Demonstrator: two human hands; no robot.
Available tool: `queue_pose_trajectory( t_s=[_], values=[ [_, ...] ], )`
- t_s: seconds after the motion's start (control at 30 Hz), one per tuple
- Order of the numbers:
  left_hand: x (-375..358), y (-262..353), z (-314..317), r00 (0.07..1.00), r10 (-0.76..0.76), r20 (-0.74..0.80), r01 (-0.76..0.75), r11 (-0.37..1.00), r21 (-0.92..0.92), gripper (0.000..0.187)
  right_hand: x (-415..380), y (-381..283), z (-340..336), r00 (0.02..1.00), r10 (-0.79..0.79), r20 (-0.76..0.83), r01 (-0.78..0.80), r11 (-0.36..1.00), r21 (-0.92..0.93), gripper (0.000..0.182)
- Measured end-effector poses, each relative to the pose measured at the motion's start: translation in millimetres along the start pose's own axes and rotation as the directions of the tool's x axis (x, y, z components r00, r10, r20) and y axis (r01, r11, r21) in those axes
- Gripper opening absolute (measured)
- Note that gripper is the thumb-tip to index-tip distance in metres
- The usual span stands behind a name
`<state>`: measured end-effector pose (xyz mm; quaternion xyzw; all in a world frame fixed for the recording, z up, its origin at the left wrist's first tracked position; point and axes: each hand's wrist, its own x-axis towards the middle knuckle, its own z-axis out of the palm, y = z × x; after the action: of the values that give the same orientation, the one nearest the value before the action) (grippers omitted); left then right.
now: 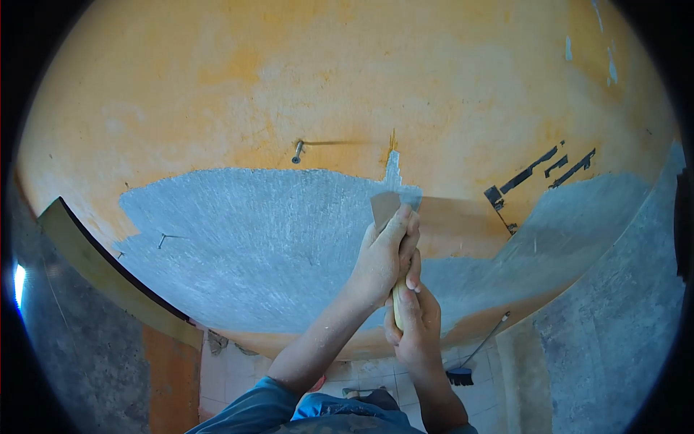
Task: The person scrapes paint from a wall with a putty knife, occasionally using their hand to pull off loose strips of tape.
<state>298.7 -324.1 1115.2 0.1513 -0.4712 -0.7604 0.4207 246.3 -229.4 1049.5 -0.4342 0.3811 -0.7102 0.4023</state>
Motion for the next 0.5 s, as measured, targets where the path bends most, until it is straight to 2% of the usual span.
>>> queue_pose_trajectory(
  t_s=[0.07,0.1,0.2,0.23,0.3,0.4,0.5],
  values=[
    [0.4,11.2,8.0,1.0,0.019,-0.006,-0.019,1.0,0.017,0.03,5.9,-6.8,-0.4,0.999,-0.014,0.033,0.015,1.0,-0.027,0.029],
    [1.2,18.1,12.6,0.999,0.02,0.029,-0.018,0.999,-0.044,0.03,7.5,-18.9,5.4,0.998,-0.036,0.046,0.037,0.999,-0.008,0.028],
    [0.5,11.9,3.7,1.0,0.002,0.018,-0.002,1.0,0.001,0.03,4.5,-9.6,7.9,1.0,0.014,0.022,-0.016,0.998,0.058,0.028],
    [-1.5,9.6,2.5,1.0,-0.021,0.021,0.022,1.0,-0.011,0.03,-2.4,-5.0,9.1,0.998,0.044,-0.045,-0.041,0.996,0.076,0.027],
    [-1.6,8.0,2.5,0.998,-0.053,0.034,0.054,0.998,-0.039,0.031,3.6,-14.6,9.3,1.0,0.011,-0.007,-0.011,0.999,0.036,0.027],
    [1.3,22.4,11.0,0.999,-0.004,0.05,0.007,0.999,-0.048,0.031,5.0,-21.8,13.9,1.0,0.004,0.003,-0.004,0.999,0.036,0.027],
    [-2.6,6.3,3.6,1.0,-0.006,0.017,0.006,1.0,-0.011,0.031,-0.4,-15.0,13.8,0.999,0.032,-0.019,-0.031,0.998,0.053,0.028]
  ],
)
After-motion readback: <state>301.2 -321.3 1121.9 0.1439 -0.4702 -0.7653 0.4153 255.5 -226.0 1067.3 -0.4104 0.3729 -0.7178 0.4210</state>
